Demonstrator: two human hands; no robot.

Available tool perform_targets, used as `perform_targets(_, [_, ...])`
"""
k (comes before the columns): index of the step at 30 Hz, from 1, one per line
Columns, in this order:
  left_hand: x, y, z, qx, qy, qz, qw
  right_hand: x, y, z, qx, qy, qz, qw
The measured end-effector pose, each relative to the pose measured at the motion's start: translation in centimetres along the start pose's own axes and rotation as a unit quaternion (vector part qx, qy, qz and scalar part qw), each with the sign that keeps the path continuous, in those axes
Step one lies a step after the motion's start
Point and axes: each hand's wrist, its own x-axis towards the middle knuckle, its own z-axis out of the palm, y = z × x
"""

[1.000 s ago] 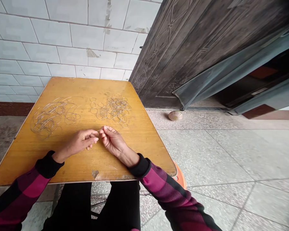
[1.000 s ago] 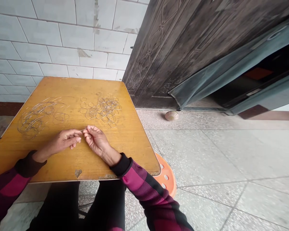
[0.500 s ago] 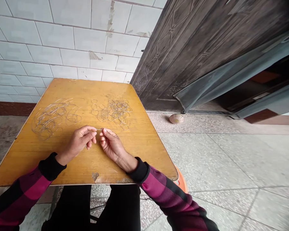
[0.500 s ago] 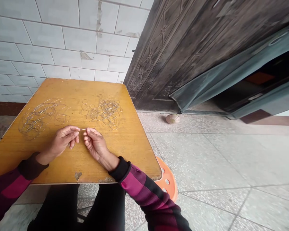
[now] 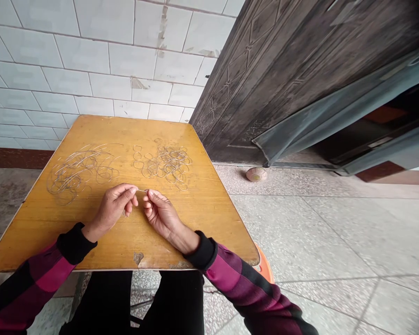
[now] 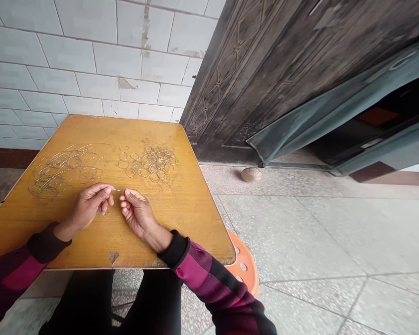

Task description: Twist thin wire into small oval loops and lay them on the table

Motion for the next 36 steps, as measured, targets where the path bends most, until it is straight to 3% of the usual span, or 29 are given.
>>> perform_targets(7, [-0.1,0.0,-0.1,0.019,0.024,-0.003,1.0,-0.1,-0.7,0.7,-0.013,0.007,-0.029,0.999])
perform_targets(16, [-0.5,-0.2,0.6,0.004,-0.001,-0.036,0.999,0.0,-1.1,0.7,-0.072,-0.008,-0.082,0.994])
perform_targets(25, [-0.4,-0.9,0.5,0.03,0.012,-0.074,0.997,0.7,-2.8,0.3,-0.28,-0.038,-0.135,0.95])
perform_targets(28, [-0.4,-0.4,0.5,0.041,-0.018,-0.098,0.994,0.6,-3.0,0.3,-0.311,-0.034,-0.13,0.941])
perform_targets(33, [-0.5,-0.3,0.4,0.049,-0.027,-0.106,0.993,0.8,-3.3,0.5,-0.333,0.022,-0.177,0.926])
perform_targets(36, [-0.5,-0.5,0.4,0.057,-0.032,-0.098,0.993,1.2,-3.7,0.8,-0.342,0.029,-0.161,0.925])
